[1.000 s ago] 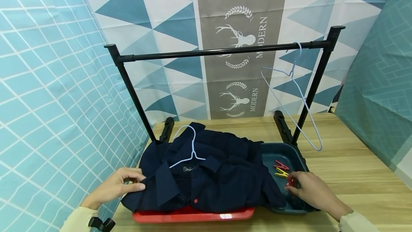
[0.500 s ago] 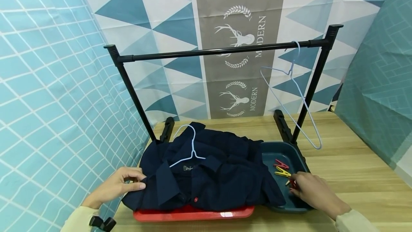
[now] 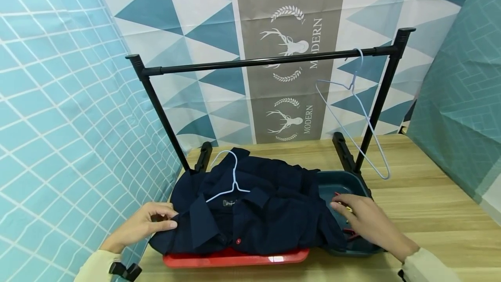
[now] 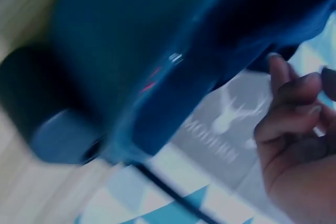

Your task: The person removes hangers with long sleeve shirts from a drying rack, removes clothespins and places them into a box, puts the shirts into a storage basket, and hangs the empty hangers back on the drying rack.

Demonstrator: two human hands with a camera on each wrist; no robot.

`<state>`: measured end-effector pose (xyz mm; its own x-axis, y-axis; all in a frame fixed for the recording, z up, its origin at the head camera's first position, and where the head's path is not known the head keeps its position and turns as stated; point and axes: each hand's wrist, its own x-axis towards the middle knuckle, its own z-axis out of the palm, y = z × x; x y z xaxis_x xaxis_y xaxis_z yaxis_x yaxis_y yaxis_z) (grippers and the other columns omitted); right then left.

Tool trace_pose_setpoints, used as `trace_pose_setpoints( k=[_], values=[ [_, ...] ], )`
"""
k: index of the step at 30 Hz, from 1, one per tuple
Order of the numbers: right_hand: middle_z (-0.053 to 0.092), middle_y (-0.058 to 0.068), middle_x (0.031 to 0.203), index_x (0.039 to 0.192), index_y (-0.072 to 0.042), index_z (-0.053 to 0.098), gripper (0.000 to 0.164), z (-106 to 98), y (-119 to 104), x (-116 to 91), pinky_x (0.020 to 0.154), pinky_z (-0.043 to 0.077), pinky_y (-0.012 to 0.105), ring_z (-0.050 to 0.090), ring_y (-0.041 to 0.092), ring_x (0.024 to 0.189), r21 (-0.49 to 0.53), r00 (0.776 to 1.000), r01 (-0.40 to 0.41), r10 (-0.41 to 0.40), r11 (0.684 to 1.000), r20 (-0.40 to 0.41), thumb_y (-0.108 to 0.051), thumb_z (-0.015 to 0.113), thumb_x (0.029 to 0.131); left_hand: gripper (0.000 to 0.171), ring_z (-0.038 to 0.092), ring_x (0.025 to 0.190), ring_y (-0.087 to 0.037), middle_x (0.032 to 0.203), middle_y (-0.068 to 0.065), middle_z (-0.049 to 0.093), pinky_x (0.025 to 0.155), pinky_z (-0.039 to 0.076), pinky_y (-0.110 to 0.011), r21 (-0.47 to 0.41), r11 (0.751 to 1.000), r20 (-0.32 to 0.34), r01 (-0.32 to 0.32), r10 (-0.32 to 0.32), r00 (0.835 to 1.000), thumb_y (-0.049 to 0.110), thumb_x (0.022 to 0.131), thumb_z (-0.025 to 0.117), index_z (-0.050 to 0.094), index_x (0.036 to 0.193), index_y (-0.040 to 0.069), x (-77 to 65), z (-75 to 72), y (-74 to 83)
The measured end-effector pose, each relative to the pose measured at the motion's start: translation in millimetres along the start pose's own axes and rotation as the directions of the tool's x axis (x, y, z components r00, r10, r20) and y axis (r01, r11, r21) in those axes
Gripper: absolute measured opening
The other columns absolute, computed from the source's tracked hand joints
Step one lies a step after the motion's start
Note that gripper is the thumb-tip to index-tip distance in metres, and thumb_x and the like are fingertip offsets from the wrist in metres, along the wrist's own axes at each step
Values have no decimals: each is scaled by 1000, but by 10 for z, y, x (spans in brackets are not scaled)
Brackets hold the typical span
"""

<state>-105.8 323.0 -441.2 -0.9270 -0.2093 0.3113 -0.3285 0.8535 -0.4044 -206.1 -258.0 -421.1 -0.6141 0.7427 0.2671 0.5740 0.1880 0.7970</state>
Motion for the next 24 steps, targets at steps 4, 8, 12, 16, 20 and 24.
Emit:
trace_pose_setpoints(
  k=[4,8,12,16,20,24],
  values=[
    [68,-18,108,113,-29,73,14,91,-287,56,75,56,30,61,-4,85,2,979,200,-200,980,-31,-23,65,103,23,47,60,-16,72,-4,52,55,43,-28,-2,1000,-8,7,-7,1000,-3,97,65,79,105,13,-2,-3,15],
    [63,-25,103,112,-32,70,16,136,-468,81,76,56,28,60,-4,89,36,956,292,-292,956,-24,-19,64,103,22,48,62,-16,72,-4,52,59,45,-29,13,1000,-15,21,-21,1000,-1,97,66,80,105,15,9,-5,35],
    [66,-21,105,114,-30,70,15,103,-572,109,75,56,27,61,-2,90,102,948,317,-317,943,-12,-21,66,102,24,47,60,-16,70,-3,51,57,43,-29,31,1000,-16,-4,4,1000,-3,96,66,80,105,15,0,-8,24],
    [62,-21,98,106,-31,69,11,109,-636,132,64,50,20,56,-5,80,120,921,386,-390,914,5,-23,70,100,28,45,59,-15,70,-1,51,53,40,-30,43,998,-17,-41,41,999,-6,95,66,80,108,14,-21,-11,3],
    [51,-25,85,95,-35,61,18,129,-640,136,57,40,14,45,-8,68,75,899,436,-438,897,16,-21,71,99,31,45,59,-15,73,1,53,51,39,-30,40,995,-14,-87,87,996,-10,94,65,80,113,11,-17,-18,0],
    [45,-25,80,92,-33,57,25,116,-601,140,59,36,12,42,-8,66,46,887,461,-462,886,12,-14,70,99,30,46,59,-13,73,1,52,52,41,-28,45,993,3,-106,106,994,-9,94,65,79,112,11,-2,-18,25]
  ],
)
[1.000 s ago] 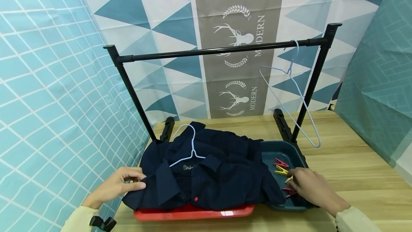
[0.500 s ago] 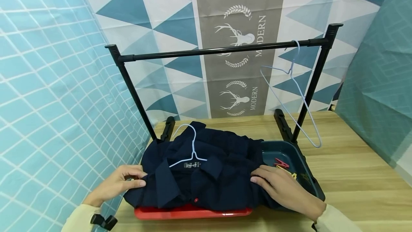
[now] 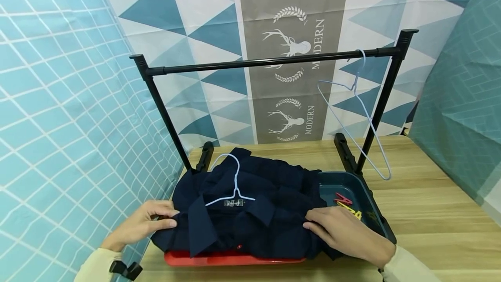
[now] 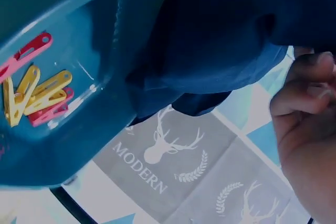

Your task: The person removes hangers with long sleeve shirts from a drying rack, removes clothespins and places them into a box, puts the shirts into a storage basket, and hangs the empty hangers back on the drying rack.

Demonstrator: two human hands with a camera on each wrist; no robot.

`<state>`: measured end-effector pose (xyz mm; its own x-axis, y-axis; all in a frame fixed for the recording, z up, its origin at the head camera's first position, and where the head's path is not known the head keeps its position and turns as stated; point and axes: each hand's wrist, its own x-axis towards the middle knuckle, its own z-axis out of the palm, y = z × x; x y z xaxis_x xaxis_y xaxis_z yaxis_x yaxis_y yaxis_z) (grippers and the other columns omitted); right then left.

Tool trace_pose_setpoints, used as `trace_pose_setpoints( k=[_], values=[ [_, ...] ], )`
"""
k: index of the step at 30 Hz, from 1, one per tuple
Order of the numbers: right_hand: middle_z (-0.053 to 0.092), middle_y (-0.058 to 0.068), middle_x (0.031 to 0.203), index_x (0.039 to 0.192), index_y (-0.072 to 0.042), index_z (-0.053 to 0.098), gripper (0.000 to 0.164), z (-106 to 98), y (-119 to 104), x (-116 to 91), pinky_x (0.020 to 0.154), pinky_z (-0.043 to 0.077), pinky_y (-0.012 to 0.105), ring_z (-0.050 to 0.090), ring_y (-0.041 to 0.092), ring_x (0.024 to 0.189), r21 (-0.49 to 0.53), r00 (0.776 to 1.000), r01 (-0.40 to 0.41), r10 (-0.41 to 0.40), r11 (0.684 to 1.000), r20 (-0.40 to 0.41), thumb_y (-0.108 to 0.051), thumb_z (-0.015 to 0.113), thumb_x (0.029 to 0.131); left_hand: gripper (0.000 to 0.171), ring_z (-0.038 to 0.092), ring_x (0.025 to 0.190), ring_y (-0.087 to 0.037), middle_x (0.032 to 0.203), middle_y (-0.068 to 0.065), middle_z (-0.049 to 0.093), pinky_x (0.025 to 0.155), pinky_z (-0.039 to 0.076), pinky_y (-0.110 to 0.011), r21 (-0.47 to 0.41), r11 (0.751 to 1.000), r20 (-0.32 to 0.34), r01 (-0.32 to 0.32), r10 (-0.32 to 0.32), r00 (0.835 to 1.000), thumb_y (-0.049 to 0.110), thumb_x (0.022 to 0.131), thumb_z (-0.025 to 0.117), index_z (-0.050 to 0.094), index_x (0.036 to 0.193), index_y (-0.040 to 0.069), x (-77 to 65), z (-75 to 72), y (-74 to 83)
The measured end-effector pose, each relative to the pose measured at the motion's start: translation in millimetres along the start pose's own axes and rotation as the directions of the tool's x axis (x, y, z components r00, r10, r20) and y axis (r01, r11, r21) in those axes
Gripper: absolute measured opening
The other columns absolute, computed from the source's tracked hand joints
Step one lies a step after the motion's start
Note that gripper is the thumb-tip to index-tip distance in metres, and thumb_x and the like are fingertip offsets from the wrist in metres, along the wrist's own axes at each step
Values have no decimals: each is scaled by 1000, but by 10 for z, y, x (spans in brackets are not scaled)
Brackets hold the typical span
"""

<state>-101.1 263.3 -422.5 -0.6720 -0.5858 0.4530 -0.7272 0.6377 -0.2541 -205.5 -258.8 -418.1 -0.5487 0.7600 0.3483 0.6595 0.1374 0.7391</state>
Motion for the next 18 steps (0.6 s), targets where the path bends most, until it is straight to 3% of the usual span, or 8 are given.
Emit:
trace_pose_setpoints(
  k=[4,8,12,18],
  values=[
    [52,-24,84,98,-29,61,28,-23,28,33,62,38,10,47,-8,68,9,997,46,-45,999,-55,-3,70,96,29,45,60,-10,72,2,50,55,41,-27,33,999,7,17,-17,1000,-7,96,65,79,110,14,35,6,46],
    [60,-21,90,103,-26,64,31,-57,25,116,64,41,9,51,-9,70,-14,989,77,-78,997,-123,3,72,92,27,45,61,-6,72,8,50,56,41,-25,123,992,-7,12,-11,1000,0,97,67,80,109,20,144,23,133],
    [61,-20,91,103,-25,65,30,-86,-21,214,64,42,9,51,-9,70,-36,988,85,-89,996,-127,2,72,92,21,45,62,-1,73,10,50,56,41,-22,197,980,-18,-33,37,999,4,96,70,81,107,19,316,53,240],
    [63,-17,93,107,-20,66,26,-109,-90,351,67,47,10,53,-7,72,-52,983,111,-117,992,-143,1,73,92,21,41,62,1,71,12,46,57,38,-18,272,954,-63,-128,150,987,-2,92,73,81,101,15,555,80,344]
  ],
)
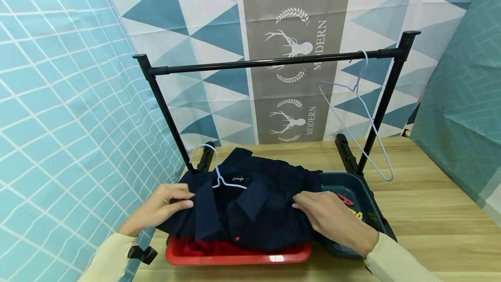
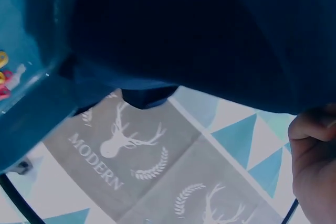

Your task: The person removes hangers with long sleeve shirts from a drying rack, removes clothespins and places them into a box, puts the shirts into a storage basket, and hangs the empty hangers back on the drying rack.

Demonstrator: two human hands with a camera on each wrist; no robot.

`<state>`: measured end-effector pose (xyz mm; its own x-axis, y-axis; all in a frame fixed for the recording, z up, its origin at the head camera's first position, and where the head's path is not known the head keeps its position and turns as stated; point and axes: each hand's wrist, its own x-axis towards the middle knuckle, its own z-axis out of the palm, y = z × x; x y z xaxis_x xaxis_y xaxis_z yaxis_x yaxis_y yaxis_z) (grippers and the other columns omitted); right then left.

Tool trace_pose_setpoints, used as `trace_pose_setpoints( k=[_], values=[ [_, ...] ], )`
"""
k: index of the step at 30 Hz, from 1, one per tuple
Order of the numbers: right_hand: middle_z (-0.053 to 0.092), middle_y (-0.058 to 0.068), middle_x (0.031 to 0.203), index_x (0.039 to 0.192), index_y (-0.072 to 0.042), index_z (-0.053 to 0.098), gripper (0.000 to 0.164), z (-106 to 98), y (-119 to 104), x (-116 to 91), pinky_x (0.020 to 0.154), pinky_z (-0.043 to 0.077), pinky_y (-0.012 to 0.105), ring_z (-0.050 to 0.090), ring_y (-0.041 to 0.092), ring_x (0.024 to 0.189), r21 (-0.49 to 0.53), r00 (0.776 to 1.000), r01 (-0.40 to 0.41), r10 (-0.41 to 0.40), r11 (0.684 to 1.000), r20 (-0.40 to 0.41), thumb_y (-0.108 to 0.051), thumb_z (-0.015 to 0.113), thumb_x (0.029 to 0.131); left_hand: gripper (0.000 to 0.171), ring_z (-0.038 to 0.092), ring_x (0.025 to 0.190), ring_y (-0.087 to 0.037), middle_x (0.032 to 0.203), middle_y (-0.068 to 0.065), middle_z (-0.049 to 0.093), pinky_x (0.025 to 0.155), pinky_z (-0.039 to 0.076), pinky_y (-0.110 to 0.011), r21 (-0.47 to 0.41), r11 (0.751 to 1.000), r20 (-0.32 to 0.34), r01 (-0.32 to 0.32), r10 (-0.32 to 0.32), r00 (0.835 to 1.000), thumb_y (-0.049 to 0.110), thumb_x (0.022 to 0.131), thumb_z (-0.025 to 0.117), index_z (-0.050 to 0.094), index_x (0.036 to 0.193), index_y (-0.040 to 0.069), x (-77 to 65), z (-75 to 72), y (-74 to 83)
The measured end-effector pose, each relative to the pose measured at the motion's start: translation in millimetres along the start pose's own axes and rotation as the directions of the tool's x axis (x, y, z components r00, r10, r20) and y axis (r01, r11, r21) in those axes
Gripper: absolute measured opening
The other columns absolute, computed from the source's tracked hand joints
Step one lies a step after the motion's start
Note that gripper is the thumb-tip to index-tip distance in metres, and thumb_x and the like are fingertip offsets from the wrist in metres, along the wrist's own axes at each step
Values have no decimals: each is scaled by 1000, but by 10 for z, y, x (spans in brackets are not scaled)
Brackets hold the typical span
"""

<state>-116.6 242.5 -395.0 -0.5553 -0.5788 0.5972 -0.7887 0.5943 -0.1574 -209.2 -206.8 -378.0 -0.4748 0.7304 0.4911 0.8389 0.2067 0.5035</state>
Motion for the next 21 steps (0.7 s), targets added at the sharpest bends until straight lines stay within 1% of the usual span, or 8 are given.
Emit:
trace_pose_setpoints(
  k=[4,5,7,10,13,16,18,21],
  values=[
    [57,-18,88,103,-19,64,5,-15,-3,79,62,42,9,48,-7,68,-56,999,40,-41,998,-22,-15,64,103,21,37,62,2,72,15,40,58,35,-17,61,998,-22,-28,29,999,-1,91,75,78,92,20,160,-7,41],
    [56,-17,87,102,-19,64,5,-17,-5,96,61,40,9,47,-7,67,-69,998,51,-53,996,-26,-19,60,106,22,37,62,2,72,15,40,58,35,-17,70,997,-19,-37,39,999,-2,91,74,76,88,20,200,-11,56],
    [54,-18,84,99,-20,62,16,-20,-15,128,59,37,9,44,-6,64,-94,997,63,-65,994,-27,-26,52,109,25,37,62,1,73,14,41,58,34,-16,84,995,-11,-54,56,998,-3,91,74,72,82,21,278,-23,87],
    [52,-17,82,97,-20,61,25,-14,-36,165,57,35,8,42,-6,62,-116,997,73,-76,991,-24,-31,44,112,32,36,63,0,73,10,44,58,33,-17,90,991,3,-102,102,995,-8,91,70,65,76,20,388,-39,131],
    [47,-17,78,95,-19,60,31,-10,-60,194,55,32,8,38,-6,60,-135,997,76,-79,988,-22,-33,39,113,41,29,63,-1,73,7,41,58,30,-19,99,986,10,-131,131,991,-15,90,64,56,70,19,481,-43,170],
    [42,-17,76,94,-18,60,34,-10,-83,216,54,27,8,33,-5,59,-161,997,73,-77,984,-20,-33,37,114,44,24,64,-1,73,6,35,59,27,-20,114,985,12,-128,127,992,-20,87,58,49,67,19,536,-38,204],
    [42,-16,77,95,-18,61,34,-9,-88,227,54,27,9,33,-5,59,-161,996,76,-81,984,-25,-33,37,114,45,26,64,-1,73,8,36,59,28,-20,122,985,4,-123,124,992,-20,86,58,52,68,20,539,-35,209],
    [50,-16,81,100,-16,64,32,-9,-71,225,57,36,10,42,-4,63,-150,996,73,-80,986,-42,-33,40,113,43,31,64,-1,74,10,42,59,30,-19,123,985,-9,-123,125,992,-18,89,61,63,75,22,503,-36,199]
  ],
)
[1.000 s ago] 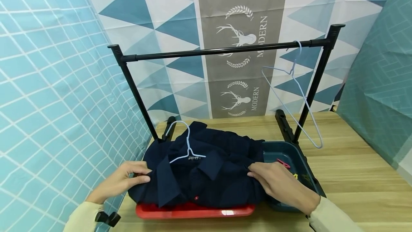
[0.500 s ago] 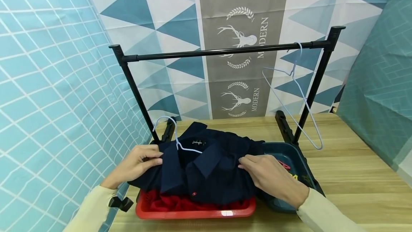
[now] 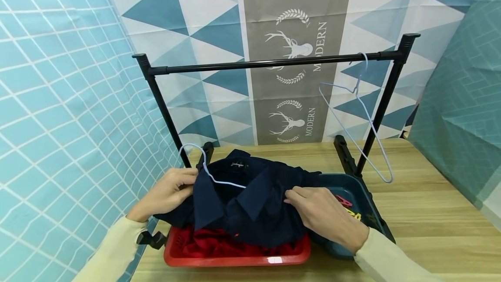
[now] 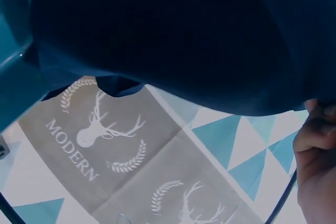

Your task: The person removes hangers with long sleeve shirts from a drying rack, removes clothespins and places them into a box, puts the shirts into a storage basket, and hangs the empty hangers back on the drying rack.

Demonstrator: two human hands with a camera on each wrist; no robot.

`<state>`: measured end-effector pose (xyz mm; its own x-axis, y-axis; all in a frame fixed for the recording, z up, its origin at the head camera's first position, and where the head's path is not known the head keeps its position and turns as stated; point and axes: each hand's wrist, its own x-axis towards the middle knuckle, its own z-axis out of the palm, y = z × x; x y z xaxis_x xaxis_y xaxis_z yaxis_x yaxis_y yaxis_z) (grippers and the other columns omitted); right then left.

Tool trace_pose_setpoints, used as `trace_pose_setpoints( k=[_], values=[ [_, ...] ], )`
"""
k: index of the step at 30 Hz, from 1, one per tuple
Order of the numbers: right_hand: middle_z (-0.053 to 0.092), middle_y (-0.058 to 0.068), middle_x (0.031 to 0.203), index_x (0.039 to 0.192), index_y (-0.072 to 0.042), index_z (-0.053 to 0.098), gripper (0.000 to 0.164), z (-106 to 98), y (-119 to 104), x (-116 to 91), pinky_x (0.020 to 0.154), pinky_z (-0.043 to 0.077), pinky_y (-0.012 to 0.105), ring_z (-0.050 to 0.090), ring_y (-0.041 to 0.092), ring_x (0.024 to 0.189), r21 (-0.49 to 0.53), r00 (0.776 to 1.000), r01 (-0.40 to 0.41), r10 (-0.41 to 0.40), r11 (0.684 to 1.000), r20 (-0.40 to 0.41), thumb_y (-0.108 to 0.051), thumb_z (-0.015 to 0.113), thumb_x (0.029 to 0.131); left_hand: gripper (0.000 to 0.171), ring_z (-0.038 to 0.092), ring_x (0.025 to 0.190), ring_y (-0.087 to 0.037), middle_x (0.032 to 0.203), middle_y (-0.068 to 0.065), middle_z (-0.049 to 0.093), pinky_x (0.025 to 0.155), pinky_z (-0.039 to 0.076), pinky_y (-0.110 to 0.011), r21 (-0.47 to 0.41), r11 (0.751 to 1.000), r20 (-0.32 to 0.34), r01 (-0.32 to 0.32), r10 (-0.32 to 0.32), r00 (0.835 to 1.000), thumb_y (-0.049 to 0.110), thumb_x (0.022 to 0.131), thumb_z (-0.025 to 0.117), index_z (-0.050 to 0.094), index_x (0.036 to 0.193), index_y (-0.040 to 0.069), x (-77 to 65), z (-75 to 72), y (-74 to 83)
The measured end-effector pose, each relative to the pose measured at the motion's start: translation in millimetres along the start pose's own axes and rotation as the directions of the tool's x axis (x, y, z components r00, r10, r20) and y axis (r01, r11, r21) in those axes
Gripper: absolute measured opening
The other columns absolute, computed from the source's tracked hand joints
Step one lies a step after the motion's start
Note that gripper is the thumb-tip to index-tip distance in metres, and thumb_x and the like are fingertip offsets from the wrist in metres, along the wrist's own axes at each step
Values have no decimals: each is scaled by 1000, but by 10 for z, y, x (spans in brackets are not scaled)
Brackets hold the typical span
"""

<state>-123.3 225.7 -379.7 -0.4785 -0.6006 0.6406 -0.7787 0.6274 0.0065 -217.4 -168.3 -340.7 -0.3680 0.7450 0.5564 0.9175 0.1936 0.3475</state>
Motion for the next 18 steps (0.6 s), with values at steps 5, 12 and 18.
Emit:
trace_pose_setpoints(
  k=[5,12,18],
  values=[
    [61,-12,89,106,-15,70,18,-18,102,-115,66,48,14,55,-3,70,67,998,-44,47,997,-44,-23,55,109,41,37,66,-2,76,8,48,60,34,-17,-5,1000,-37,-24,24,999,-16,90,63,68,84,24,-130,-23,-39],
    [68,-15,92,99,-21,72,28,-113,320,-384,72,50,18,62,1,78,33,963,-257,259,966,-76,4,76,87,44,38,65,-6,75,4,47,57,36,-24,-87,996,-125,-32,21,992,-22,85,65,66,84,22,-331,-119,-130],
    [65,-12,96,108,-18,73,22,-114,258,-348,62,47,26,53,1,74,-33,933,-359,357,933,-50,-2,73,93,41,43,66,-5,78,5,53,59,39,-23,-88,996,-116,12,-23,993,-18,86,69,68,86,22,-366,-111,-155]
  ],
)
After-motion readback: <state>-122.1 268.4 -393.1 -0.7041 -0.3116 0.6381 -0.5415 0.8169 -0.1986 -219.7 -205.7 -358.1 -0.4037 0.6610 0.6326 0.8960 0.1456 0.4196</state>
